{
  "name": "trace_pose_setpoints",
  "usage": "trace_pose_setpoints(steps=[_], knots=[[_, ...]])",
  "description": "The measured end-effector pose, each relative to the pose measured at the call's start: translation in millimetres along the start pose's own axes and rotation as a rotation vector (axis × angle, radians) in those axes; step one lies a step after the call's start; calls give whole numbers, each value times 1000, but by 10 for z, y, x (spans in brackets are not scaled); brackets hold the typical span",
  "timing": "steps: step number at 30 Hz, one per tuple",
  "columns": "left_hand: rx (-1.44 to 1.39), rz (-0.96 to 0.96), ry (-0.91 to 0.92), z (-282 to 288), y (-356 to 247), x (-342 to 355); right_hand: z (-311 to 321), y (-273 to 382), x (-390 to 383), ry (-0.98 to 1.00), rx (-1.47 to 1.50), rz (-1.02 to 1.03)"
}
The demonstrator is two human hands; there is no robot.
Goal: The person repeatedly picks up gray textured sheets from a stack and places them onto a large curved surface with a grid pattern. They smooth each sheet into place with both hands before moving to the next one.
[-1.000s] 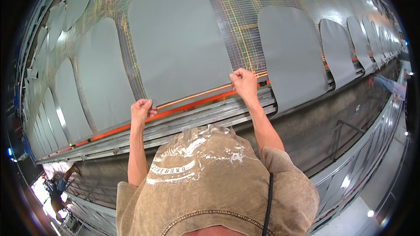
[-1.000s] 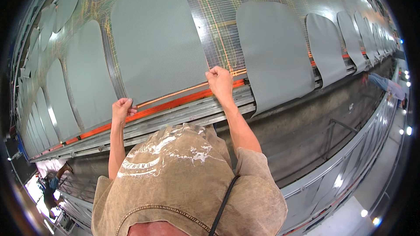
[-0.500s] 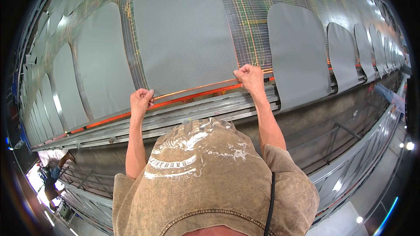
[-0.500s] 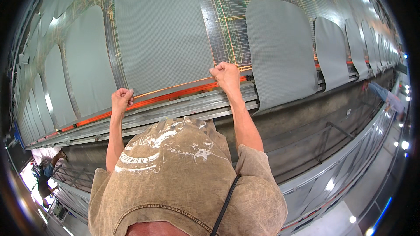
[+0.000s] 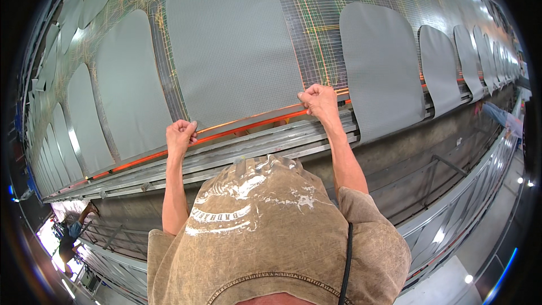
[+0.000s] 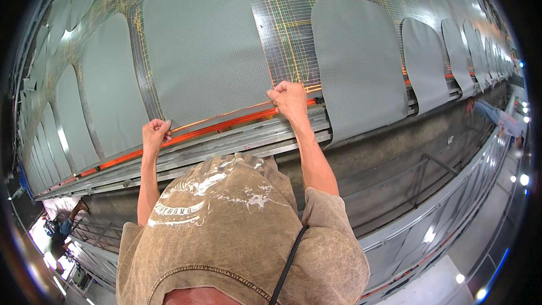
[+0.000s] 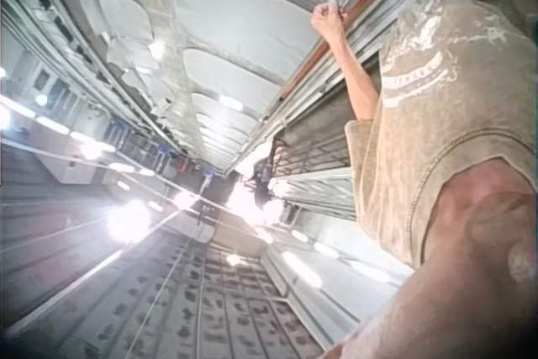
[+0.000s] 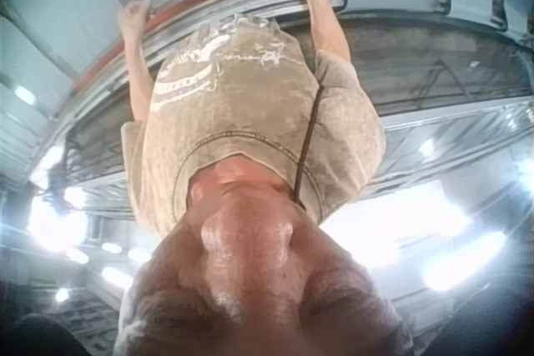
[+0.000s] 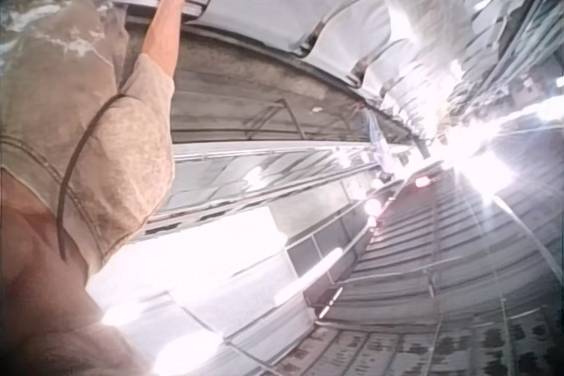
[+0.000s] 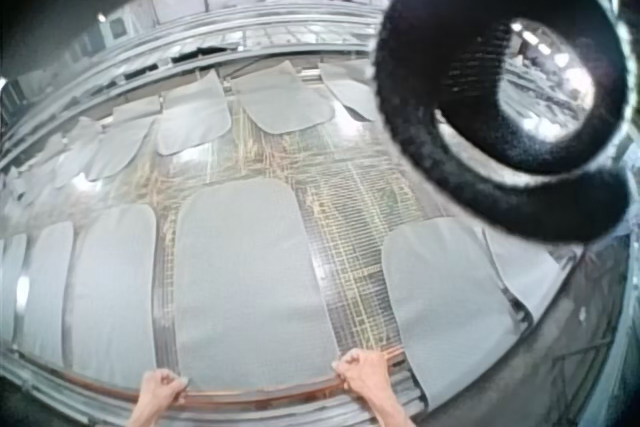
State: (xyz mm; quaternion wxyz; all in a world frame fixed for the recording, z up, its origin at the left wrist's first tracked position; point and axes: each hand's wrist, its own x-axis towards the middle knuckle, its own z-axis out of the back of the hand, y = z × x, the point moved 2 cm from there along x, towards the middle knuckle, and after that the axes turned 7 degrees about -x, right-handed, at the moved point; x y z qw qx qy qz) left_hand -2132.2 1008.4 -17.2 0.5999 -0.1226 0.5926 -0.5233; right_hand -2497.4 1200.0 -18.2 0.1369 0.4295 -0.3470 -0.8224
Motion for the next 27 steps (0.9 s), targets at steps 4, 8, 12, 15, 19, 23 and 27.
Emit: trace_pose_setpoints(steps=[4, 8, 12, 15, 19, 23, 27], knots=[[1, -3, 10, 8, 53, 22, 10, 6, -4, 11, -8, 3], [-8, 6, 6, 7, 22, -2, 10, 11, -11, 14, 1, 21], [6, 2, 3, 15, -15, 14, 1, -17, 41, 14, 17, 30], [-33, 15, 6, 14, 38, 9, 9, -62, 33, 30, 18, 57], [-46, 25, 8, 9, 7, -9, 14, -15, 14, 29, 19, 42], [-57, 30, 12, 13, 23, -1, 9, -23, 23, 41, 36, 27], [-77, 49, 8, 32, 34, 2, 12, 22, -17, 45, 25, 24]])
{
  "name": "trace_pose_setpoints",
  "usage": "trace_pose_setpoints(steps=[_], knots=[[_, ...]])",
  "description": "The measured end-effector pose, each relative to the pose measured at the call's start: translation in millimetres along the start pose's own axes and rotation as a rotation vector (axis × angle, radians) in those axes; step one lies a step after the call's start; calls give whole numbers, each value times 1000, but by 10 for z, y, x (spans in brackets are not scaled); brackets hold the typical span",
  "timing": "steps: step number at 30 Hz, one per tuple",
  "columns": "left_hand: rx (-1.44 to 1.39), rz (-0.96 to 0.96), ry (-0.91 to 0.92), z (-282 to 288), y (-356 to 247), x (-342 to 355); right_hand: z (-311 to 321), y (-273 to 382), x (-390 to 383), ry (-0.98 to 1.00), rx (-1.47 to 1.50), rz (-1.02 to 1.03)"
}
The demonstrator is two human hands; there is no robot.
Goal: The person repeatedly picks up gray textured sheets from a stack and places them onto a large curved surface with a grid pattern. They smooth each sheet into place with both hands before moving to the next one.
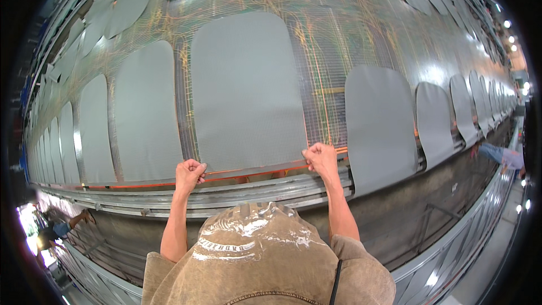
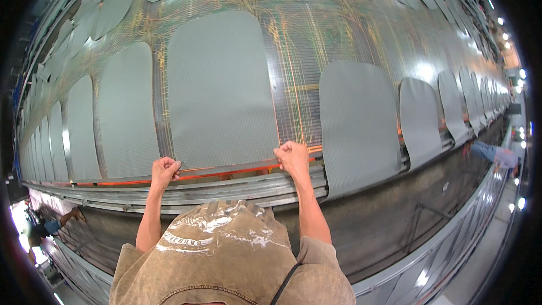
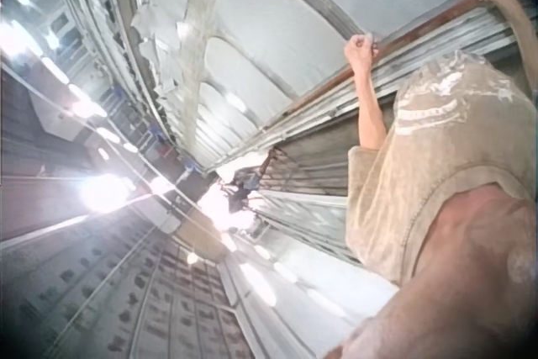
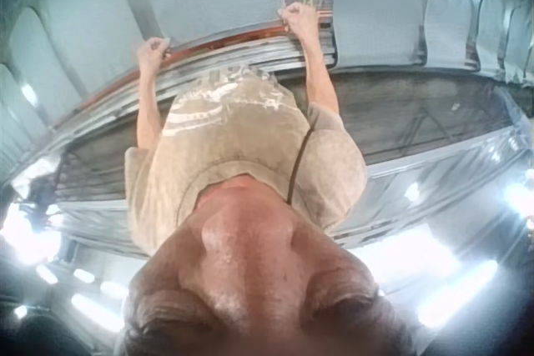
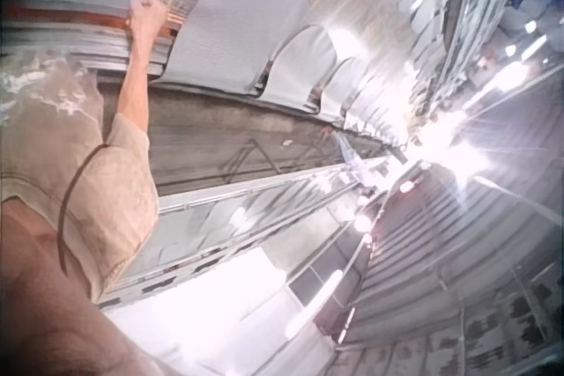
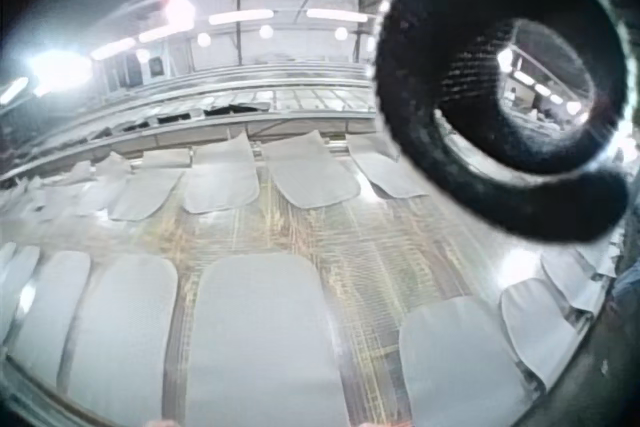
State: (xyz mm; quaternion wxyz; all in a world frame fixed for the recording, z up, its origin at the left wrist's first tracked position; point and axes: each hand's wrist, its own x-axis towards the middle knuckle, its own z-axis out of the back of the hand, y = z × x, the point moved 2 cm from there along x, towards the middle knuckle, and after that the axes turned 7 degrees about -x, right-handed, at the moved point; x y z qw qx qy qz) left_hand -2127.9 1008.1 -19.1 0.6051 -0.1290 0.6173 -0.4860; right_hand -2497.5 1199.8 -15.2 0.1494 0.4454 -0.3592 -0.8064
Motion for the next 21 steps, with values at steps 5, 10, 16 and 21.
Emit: trace_pose_setpoints(steps=[5, 10, 16, 21], knots=[[10, -14, 0, 0, -5, -42, 0, 4, 7, 4, -2, -39], [42, -113, 65, 57, 54, 5, -28, 14, 25, 18, -25, 17], [53, -37, 12, 23, 1, -1, -19, 48, -25, -4, -66, -66], [37, -10, -7, 28, 9, -21, -23, 37, 23, 20, -62, -61]])
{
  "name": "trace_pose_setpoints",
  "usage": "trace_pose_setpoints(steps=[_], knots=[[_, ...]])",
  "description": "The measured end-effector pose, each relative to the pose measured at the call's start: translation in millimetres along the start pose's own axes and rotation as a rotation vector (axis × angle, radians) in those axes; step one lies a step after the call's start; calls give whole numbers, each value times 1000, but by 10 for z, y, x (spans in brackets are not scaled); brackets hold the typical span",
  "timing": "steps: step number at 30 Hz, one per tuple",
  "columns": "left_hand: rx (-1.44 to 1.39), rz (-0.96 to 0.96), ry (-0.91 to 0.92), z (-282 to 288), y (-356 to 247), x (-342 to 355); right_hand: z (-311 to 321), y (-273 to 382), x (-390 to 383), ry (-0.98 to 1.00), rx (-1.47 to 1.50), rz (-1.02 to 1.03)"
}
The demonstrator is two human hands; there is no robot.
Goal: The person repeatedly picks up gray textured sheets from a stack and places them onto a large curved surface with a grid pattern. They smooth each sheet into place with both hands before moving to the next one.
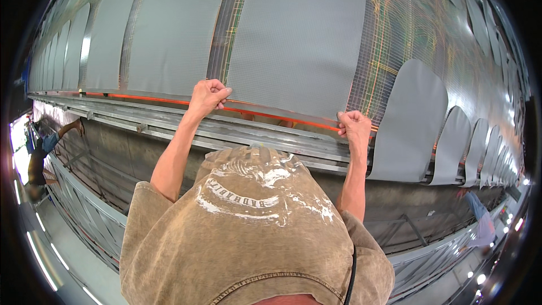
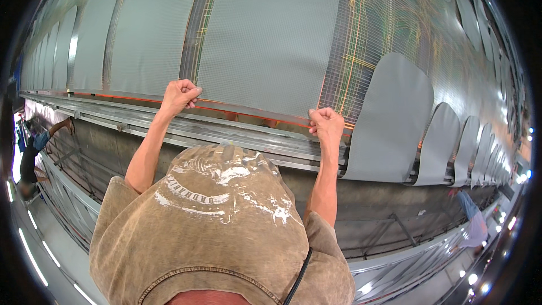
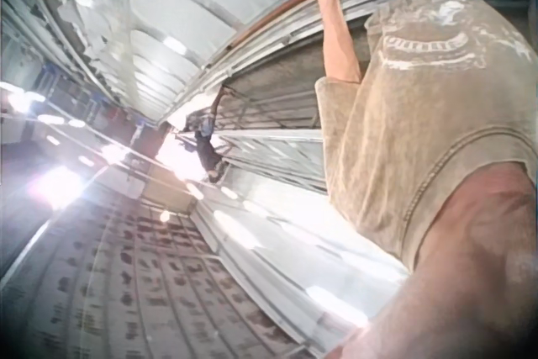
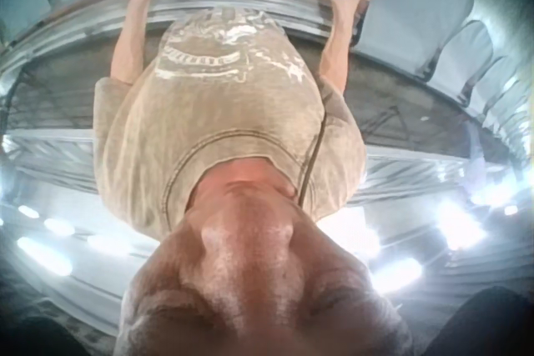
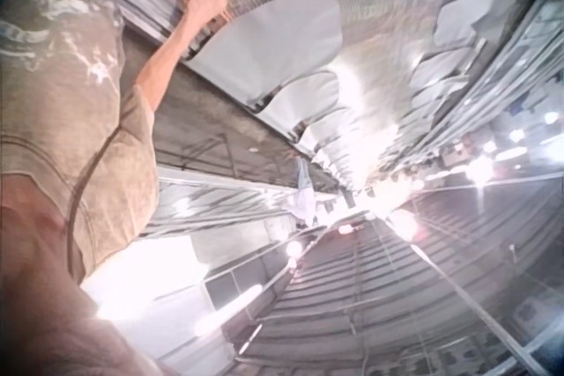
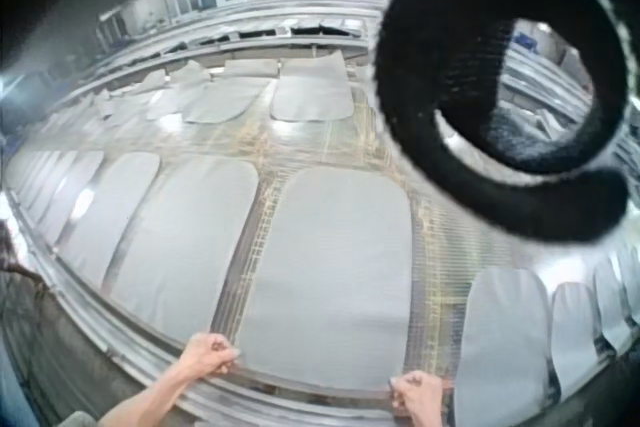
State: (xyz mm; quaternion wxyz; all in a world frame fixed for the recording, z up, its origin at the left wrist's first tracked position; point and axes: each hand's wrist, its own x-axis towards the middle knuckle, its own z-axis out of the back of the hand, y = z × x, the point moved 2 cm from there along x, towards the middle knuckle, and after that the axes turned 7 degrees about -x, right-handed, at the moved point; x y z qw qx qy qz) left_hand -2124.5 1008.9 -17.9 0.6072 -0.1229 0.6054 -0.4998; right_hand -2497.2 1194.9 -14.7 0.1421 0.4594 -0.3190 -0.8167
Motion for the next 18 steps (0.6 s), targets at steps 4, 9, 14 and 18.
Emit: trace_pose_setpoints(steps=[4, 9, 14, 18], knots=[[-10, -26, 7, -7, -34, -13, 0, -25, 17, -4, 2, -1], [4, -38, 14, 9, -3, 0, -9, -24, 12, -5, 10, 2], [26, -44, 5, -11, -39, -19, 0, -36, 13, -17, -2, 1], [33, -39, 0, -18, -49, -30, 5, -32, 11, -11, 6, 8]])
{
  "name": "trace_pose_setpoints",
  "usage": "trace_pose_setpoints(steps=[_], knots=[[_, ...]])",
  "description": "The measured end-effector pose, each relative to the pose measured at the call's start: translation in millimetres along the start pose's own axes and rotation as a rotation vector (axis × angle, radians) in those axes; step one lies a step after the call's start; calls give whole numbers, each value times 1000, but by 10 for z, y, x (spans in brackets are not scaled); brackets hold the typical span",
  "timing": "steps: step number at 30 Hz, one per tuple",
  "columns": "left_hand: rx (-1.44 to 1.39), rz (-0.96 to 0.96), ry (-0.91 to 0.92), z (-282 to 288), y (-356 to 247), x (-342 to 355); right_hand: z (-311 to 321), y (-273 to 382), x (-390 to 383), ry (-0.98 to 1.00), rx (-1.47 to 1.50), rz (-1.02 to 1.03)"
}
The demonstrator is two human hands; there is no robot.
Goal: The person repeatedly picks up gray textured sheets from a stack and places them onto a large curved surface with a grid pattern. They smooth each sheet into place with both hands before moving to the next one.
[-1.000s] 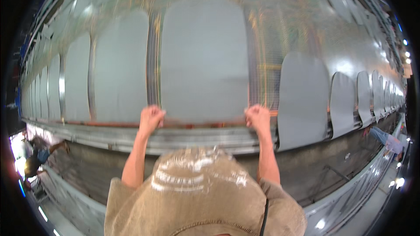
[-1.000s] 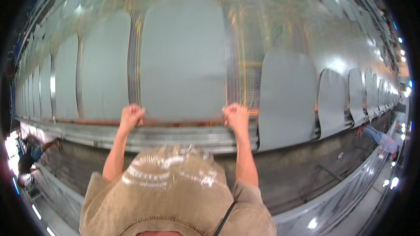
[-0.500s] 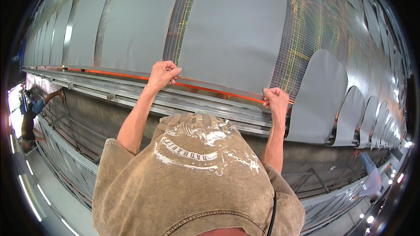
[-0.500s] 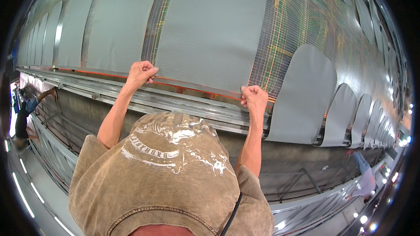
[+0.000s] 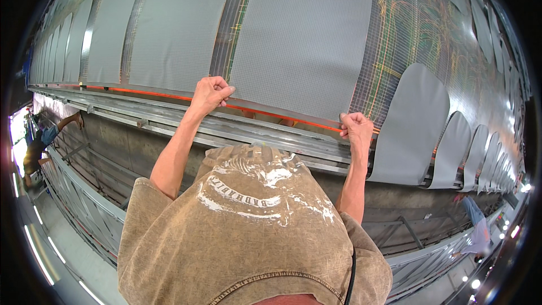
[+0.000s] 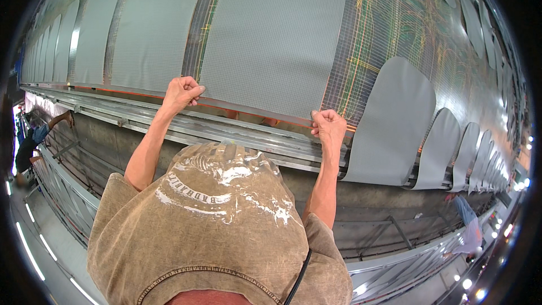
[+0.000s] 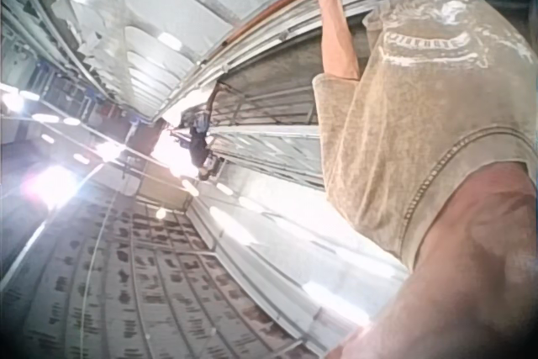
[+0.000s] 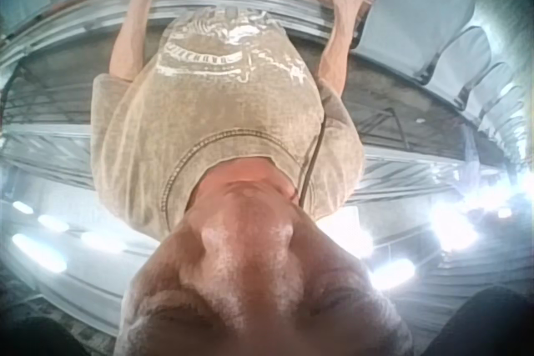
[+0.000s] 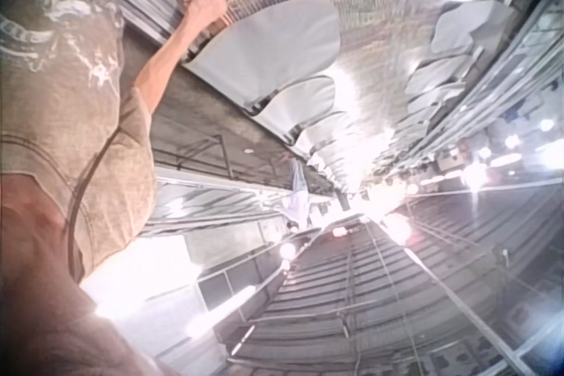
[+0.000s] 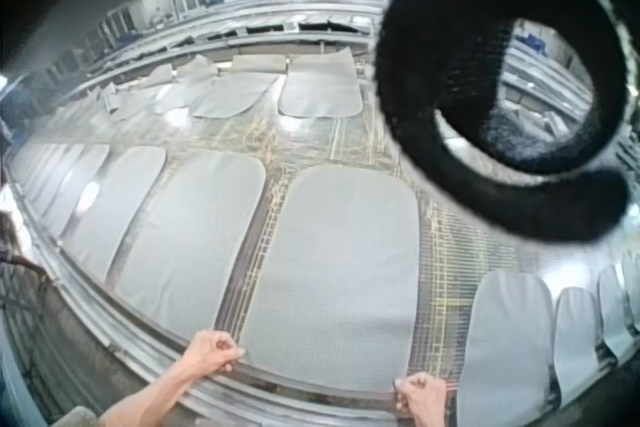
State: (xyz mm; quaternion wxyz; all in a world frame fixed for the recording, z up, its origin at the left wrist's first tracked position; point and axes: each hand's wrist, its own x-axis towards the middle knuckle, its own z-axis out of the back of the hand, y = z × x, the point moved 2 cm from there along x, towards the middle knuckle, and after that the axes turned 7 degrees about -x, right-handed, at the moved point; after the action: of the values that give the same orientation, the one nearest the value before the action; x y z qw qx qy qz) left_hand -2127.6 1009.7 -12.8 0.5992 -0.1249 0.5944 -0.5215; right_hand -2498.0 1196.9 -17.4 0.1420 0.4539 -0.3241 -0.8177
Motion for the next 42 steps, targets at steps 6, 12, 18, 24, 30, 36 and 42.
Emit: trace_pose_setpoints(steps=[6, 12, 18, 24, 30, 36, 42], knots=[[36, -21, -25, -1, 37, -2, -6, 0, -12, -3, 13, 8], [41, -20, -18, 6, 41, 24, -3, 37, -34, -5, -24, -17], [6, -14, -15, -28, 19, -8, -1, -27, 24, 0, 75, -28], [20, -21, 13, -72, 31, 34, 69, -61, 22, 19, 105, -4], [24, 11, 21, -40, 44, 48, 47, -94, 17, -13, 95, 68], [25, -17, 28, -6, 80, 48, 19, -151, 45, -1, 105, 58], [22, -7, 16, -31, 66, 34, 38, -131, 45, -9, 109, 31]])
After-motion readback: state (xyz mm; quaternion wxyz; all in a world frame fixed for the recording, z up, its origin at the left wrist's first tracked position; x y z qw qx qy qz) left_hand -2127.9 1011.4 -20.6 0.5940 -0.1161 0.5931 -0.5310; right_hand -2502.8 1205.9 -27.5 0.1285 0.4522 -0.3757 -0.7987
